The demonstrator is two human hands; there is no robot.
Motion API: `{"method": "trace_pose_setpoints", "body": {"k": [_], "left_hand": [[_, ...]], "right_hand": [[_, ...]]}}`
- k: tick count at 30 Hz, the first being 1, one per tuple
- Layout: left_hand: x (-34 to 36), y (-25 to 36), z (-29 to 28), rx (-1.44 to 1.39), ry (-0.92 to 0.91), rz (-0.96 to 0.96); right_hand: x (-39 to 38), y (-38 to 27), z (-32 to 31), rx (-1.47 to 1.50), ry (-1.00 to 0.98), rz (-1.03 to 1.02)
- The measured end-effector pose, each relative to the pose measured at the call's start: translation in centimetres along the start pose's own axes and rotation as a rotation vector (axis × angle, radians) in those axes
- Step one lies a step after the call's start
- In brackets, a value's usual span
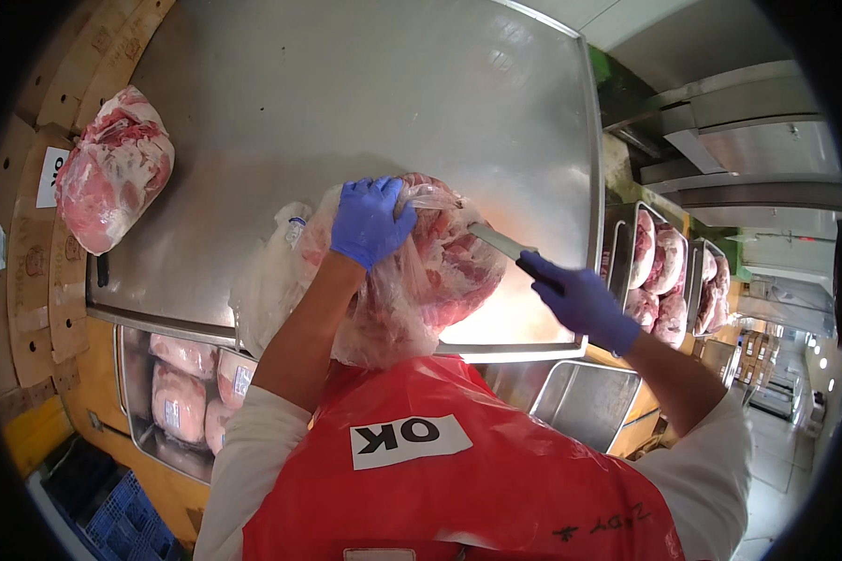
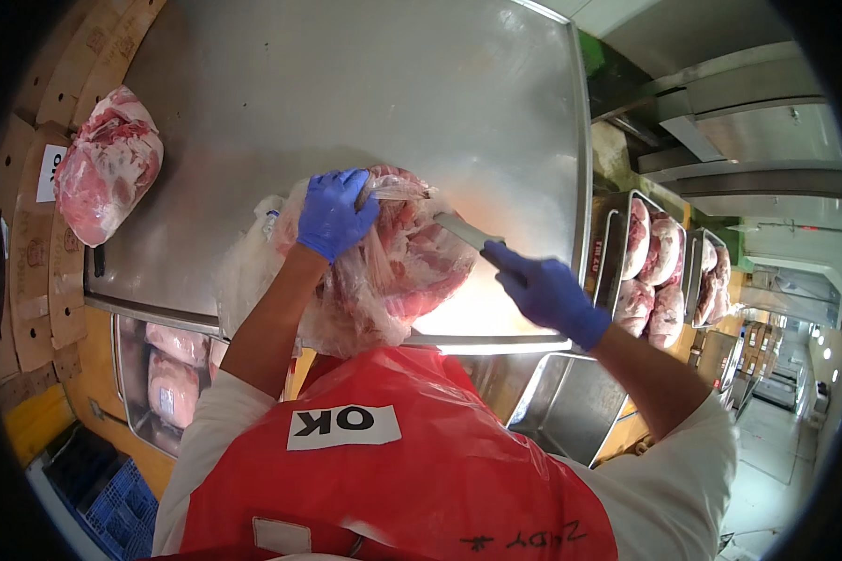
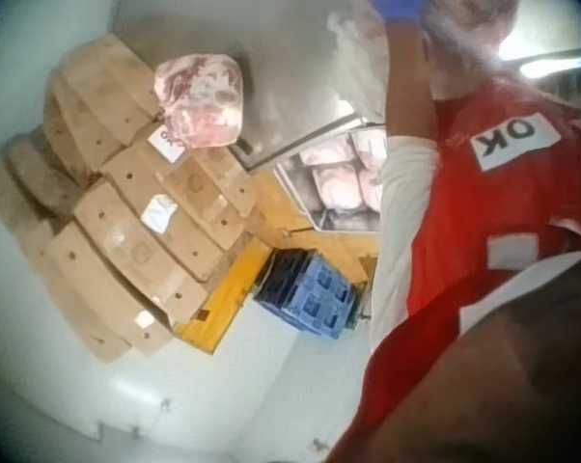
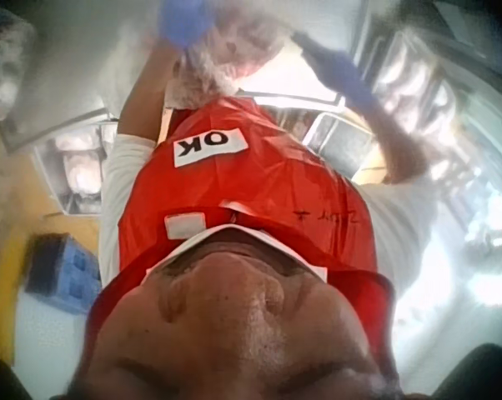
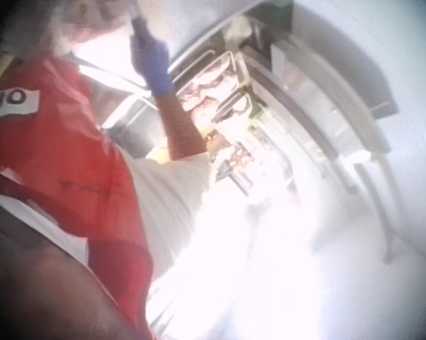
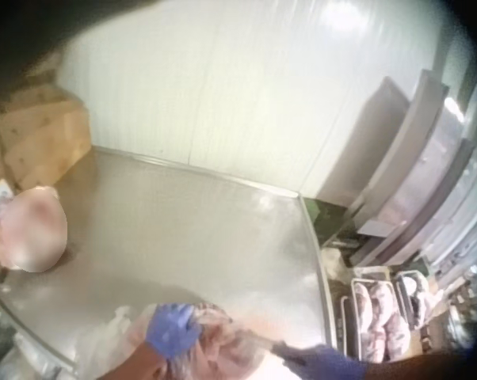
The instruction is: The person cuts a large piece of raw meat on a stainless steel table using a knife. They trim and separate portions, then place the cut meat into a metal tray. The person also handles plastic-wrapped meat packages, moving them between the table and a tray.
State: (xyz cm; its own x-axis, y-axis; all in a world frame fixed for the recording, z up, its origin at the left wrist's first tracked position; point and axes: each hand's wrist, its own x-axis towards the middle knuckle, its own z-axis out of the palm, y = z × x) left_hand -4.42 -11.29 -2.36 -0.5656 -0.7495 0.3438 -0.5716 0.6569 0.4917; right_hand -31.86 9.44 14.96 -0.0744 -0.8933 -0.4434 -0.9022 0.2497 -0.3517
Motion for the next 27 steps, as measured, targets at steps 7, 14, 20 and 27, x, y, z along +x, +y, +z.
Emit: {"method": "trace_pose_setpoints", "body": {"k": [7, 14, 20, 27], "left_hand": [[0.9, 0.4, 0.2, 0.020, 0.140, 0.061], [0.3, 0.7, 0.2, 0.077, 0.163, 0.018], [1.9, 1.7, -0.9, 0.192, -0.023, -0.031], [0.7, 3.2, -1.0, 0.370, 0.052, 0.194]], "right_hand": [[-3.1, 4.0, 11.5, 0.073, 0.329, -0.024], [-2.7, 4.3, 16.6, 0.162, 0.548, -0.063], [-2.0, 4.2, 18.2, 0.141, 0.614, -0.037], [-7.0, 0.4, 9.9, 0.033, 0.434, -0.038]]}}
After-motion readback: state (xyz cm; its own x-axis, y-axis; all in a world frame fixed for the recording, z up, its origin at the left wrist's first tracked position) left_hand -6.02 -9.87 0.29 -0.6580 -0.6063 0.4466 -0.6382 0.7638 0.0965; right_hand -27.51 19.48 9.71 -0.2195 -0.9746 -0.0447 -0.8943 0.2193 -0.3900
